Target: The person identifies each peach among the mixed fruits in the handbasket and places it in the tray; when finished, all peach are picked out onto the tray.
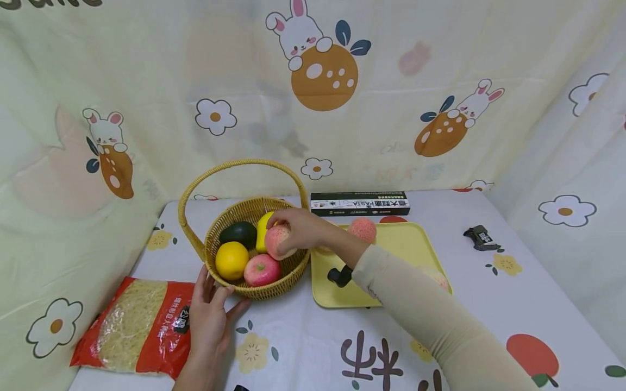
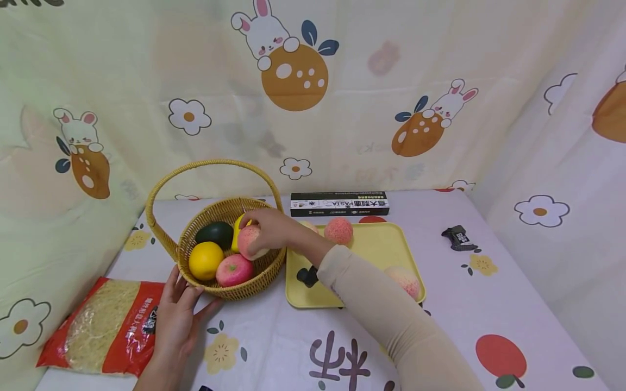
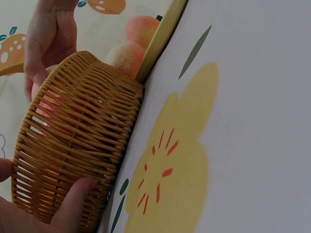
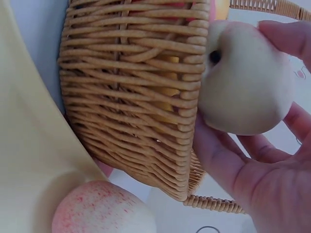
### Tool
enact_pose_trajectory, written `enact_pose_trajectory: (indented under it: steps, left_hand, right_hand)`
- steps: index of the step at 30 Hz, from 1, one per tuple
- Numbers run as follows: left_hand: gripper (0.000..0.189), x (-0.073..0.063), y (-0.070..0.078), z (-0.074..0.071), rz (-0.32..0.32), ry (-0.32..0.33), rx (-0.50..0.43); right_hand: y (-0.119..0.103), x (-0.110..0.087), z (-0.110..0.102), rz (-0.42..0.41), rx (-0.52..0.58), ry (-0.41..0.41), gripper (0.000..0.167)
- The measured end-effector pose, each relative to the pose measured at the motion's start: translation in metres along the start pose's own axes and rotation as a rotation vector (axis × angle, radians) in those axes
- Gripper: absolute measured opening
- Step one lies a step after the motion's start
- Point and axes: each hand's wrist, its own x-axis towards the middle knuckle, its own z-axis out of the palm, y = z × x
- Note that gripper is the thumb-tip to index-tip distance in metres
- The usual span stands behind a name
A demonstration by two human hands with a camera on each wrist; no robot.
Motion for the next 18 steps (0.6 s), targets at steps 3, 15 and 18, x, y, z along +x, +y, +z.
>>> enact_pose_trajectory:
  steps: [3, 15, 18]
  left_hand:
    - [0.088, 0.0001, 0.0001, 0.0, -0.003, -0.001, 0.004]
    - [0.088, -0.0008, 0.0018, 0.0002, -0.008, 0.001, -0.006]
    - [0.087, -0.0008, 0.0022, 0.0005, -0.008, 0.004, -0.005]
  right_hand:
    - [0.0019, -0.0011, 0.0006, 0.024, 0.104, 0.021, 0.051]
    - [0.0036, -0.0057, 0.0006, 0.09, 0.485, 0.051, 0.052]
    - [0.0039, -0.0059, 0.0006, 0.118, 0.601, 0.044, 0.052]
